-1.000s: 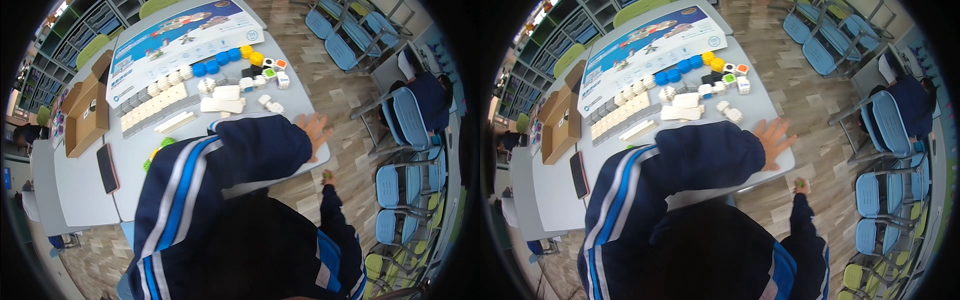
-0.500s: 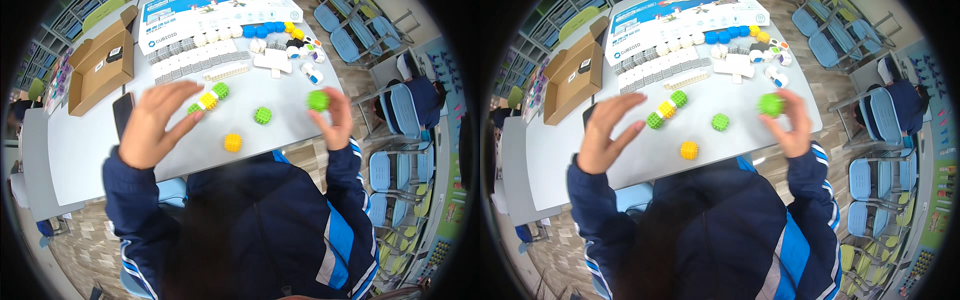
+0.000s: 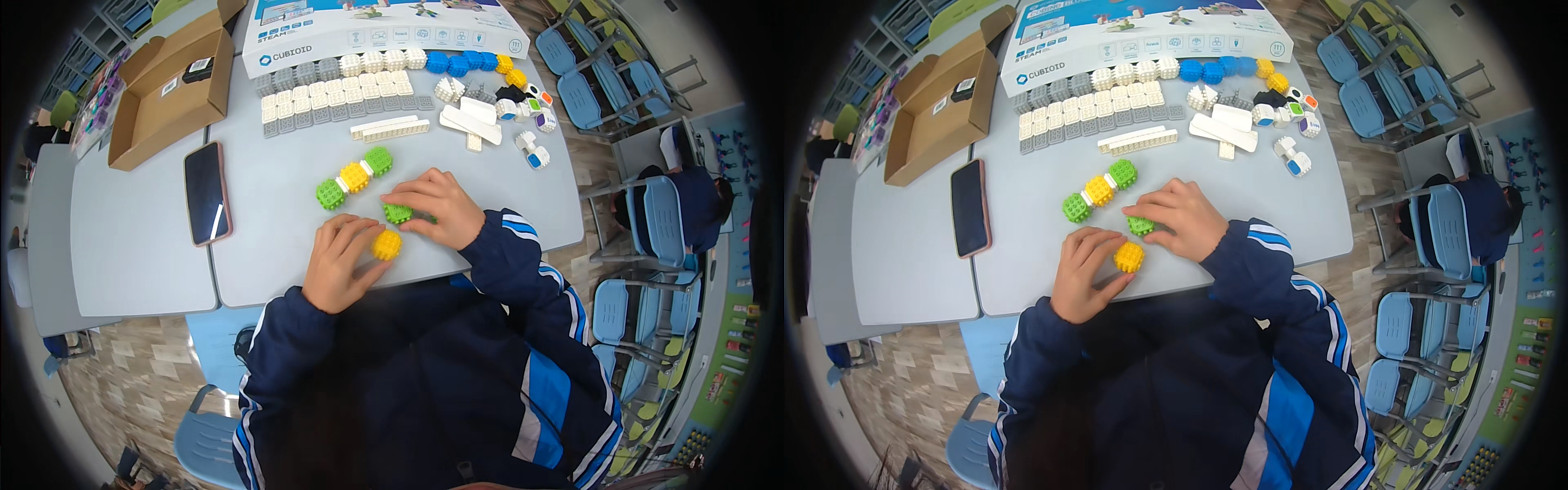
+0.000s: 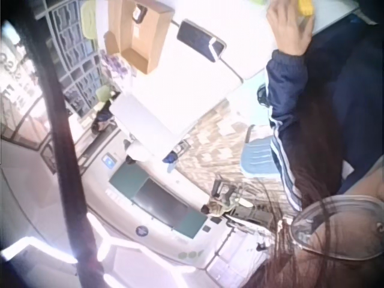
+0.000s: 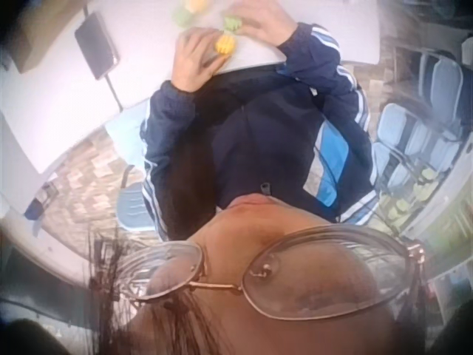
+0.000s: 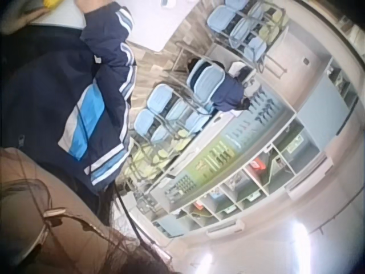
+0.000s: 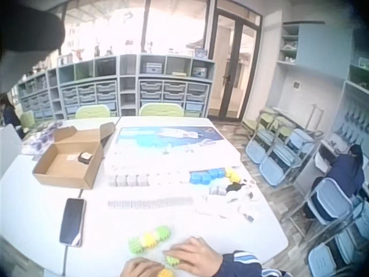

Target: The person assembles small green, yellow, and white interlocking building blocks on a table. They connect the pieces into small structures, occasionally picking up and repositioning them, and briefly drop a piece before retrieving it from the floor.

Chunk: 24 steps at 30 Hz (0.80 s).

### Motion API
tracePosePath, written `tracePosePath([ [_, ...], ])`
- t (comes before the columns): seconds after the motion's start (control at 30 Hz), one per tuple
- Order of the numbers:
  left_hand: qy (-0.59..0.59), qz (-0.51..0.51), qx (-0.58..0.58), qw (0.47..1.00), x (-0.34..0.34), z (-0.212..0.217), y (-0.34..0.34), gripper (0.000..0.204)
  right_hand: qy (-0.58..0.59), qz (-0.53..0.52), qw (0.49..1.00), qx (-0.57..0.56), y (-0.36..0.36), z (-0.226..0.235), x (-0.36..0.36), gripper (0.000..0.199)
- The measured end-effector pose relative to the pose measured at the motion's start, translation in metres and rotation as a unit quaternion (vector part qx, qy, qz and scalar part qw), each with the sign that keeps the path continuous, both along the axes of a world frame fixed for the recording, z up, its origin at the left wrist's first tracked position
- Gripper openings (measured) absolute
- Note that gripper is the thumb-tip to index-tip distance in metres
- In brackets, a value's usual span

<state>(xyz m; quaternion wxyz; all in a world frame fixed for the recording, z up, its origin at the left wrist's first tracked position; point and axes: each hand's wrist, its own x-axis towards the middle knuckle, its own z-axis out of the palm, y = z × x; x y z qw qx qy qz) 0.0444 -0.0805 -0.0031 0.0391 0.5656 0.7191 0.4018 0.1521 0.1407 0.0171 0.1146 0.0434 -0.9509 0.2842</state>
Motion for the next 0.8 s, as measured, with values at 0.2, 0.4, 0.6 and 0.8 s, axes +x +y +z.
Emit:
tracePosePath([
  [0.2, -0.004, 0.078, 0.003, 0.997, 0.006, -0.002, -0.002, 0.050, 0.058, -0.033, 0.998, 0.014, 0.046, 0.043, 0.008, 0.049],
  [0.4, 0.009, 0.126, 0.009, 0.992, 0.013, -0.007, -0.005, 0.046, 0.102, -0.107, 0.988, 0.037, 0.108, 0.067, -0.004, 0.032],
  [0.6, 0.007, 0.156, 0.017, 0.988, 0.013, -0.005, -0.004, 0.044, 0.025, -0.064, 0.990, 0.124, 0.135, 0.022, -0.097, 0.022],
  [0.8, -0.006, 0.164, 0.018, 0.986, 0.017, -0.002, -0.011, 0.046, -0.069, -0.169, 0.963, 0.198, 0.127, -0.005, -0.150, 0.017],
])
